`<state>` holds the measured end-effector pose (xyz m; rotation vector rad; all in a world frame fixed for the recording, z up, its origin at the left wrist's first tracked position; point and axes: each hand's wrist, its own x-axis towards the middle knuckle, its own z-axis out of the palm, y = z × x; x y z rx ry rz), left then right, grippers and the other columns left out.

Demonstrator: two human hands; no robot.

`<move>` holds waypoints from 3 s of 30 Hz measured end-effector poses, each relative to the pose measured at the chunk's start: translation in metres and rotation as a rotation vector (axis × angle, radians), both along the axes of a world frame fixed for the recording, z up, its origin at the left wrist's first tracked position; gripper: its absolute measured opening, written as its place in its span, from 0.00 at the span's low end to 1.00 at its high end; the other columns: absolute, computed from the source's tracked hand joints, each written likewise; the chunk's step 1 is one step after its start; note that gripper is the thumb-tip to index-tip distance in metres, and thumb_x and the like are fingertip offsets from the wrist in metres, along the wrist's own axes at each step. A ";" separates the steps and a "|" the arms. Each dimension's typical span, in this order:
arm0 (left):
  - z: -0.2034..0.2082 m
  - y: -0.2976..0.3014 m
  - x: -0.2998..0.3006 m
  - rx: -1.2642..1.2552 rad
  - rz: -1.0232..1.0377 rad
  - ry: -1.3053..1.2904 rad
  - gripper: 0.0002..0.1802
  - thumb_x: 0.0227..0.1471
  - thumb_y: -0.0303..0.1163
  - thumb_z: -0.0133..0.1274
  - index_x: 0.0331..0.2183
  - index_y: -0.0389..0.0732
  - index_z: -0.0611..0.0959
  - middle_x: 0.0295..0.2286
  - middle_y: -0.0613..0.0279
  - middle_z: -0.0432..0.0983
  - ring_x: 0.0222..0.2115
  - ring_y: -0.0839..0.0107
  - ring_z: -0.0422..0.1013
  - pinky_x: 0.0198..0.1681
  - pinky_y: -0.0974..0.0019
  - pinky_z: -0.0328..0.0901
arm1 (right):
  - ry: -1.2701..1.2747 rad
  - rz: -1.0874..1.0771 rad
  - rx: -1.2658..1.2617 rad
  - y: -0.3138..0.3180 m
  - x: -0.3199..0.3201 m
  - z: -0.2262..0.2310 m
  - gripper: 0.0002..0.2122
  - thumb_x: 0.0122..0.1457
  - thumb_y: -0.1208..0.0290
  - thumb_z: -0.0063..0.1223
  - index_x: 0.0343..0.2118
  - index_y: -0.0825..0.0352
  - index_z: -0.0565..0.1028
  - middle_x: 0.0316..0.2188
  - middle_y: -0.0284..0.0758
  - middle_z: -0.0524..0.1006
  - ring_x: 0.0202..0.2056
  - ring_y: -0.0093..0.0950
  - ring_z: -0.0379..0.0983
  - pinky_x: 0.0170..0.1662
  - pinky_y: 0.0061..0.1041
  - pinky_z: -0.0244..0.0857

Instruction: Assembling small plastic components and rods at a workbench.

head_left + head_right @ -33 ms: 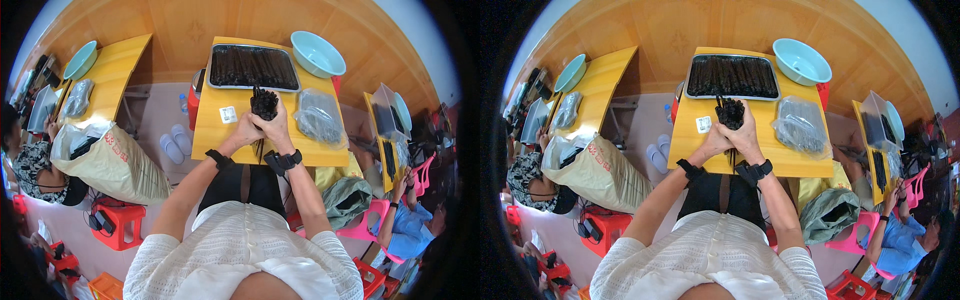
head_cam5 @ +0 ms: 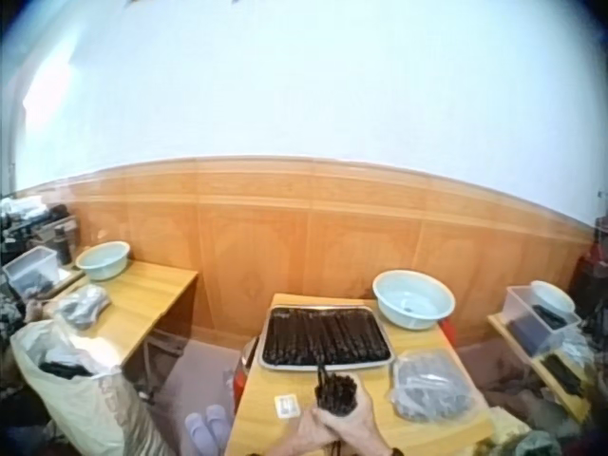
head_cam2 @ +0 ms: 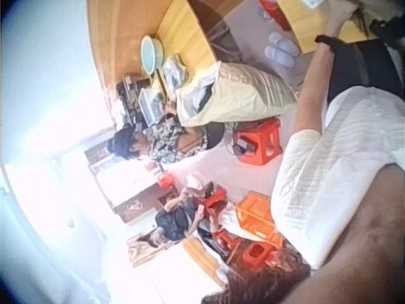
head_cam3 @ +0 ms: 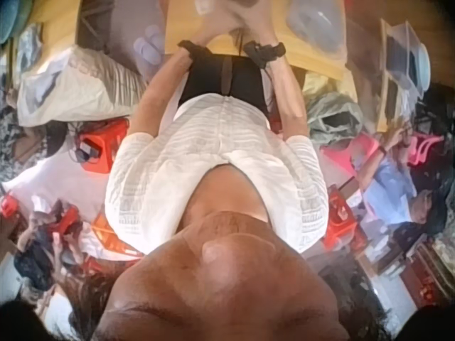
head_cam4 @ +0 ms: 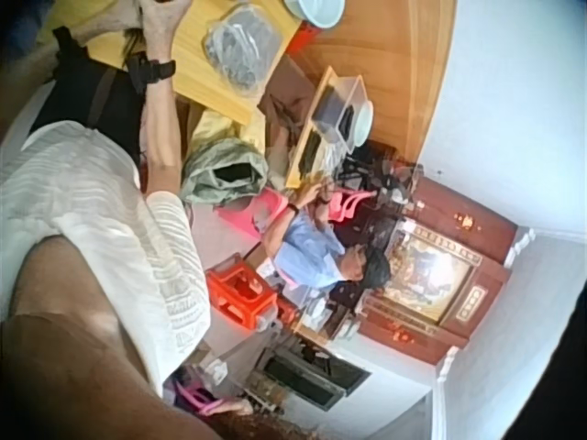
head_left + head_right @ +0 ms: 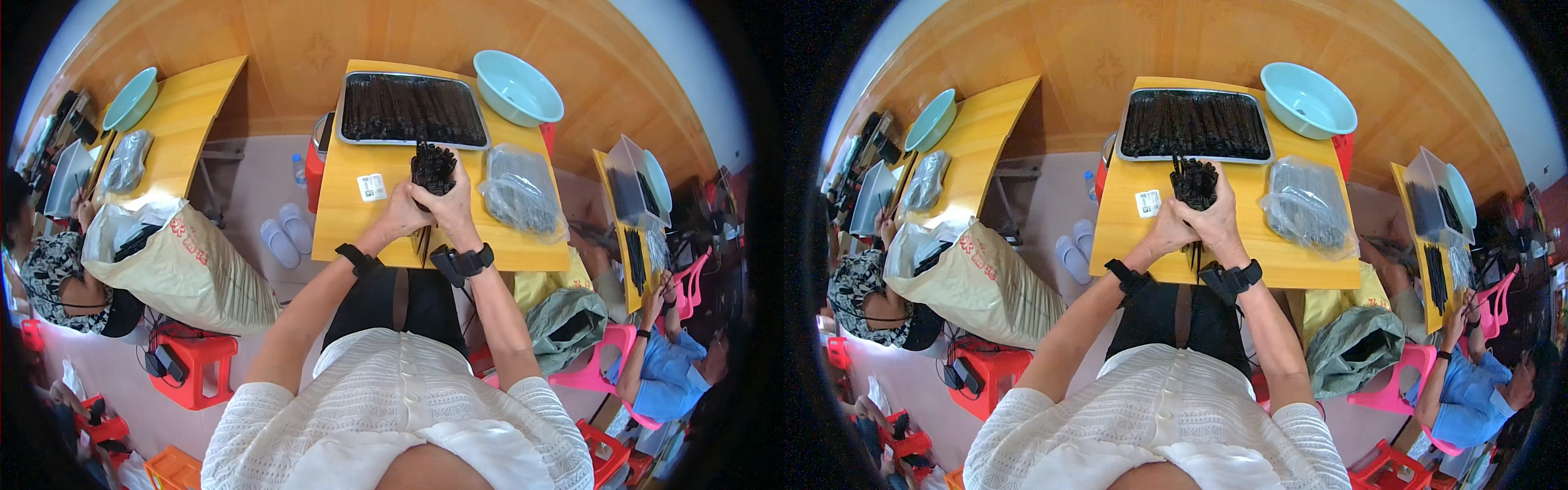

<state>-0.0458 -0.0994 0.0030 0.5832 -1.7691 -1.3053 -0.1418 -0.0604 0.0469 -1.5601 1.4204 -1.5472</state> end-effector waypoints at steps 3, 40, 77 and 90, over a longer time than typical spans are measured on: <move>0.016 0.004 -0.001 -0.041 0.047 -0.006 0.25 0.28 0.29 0.61 0.35 0.34 0.74 0.31 0.57 0.75 0.33 0.70 0.72 0.39 0.68 0.66 | -0.222 0.047 -0.014 0.005 -0.003 0.011 0.24 0.36 0.78 0.62 0.40 0.69 0.66 0.34 0.31 0.72 0.37 0.19 0.68 0.43 0.20 0.62; -0.016 -0.050 0.036 -1.234 0.005 -0.703 0.24 0.35 0.25 0.54 0.39 0.47 0.69 0.36 0.58 0.62 0.42 0.60 0.59 0.45 0.47 0.51 | 0.491 0.152 0.002 0.053 0.002 -0.070 0.26 0.40 0.92 0.38 0.47 0.70 0.58 0.47 0.47 0.55 0.53 0.47 0.53 0.54 0.34 0.53; -0.063 -0.016 0.103 -0.379 0.509 -0.788 0.35 0.47 0.45 0.50 0.46 0.25 0.62 0.42 0.36 0.60 0.45 0.43 0.57 0.47 0.52 0.54 | 0.359 -0.320 0.325 0.059 -0.050 -0.076 0.13 0.48 0.74 0.45 0.37 0.73 0.68 0.37 0.51 0.65 0.41 0.48 0.63 0.45 0.34 0.58; -0.076 -0.005 0.027 -0.210 0.442 -0.556 0.43 0.45 0.45 0.51 0.51 0.23 0.55 0.50 0.32 0.50 0.53 0.43 0.47 0.56 0.53 0.43 | 0.584 -0.169 0.393 -0.004 -0.005 -0.078 0.17 0.54 0.67 0.41 0.44 0.71 0.67 0.38 0.46 0.66 0.41 0.46 0.63 0.45 0.37 0.58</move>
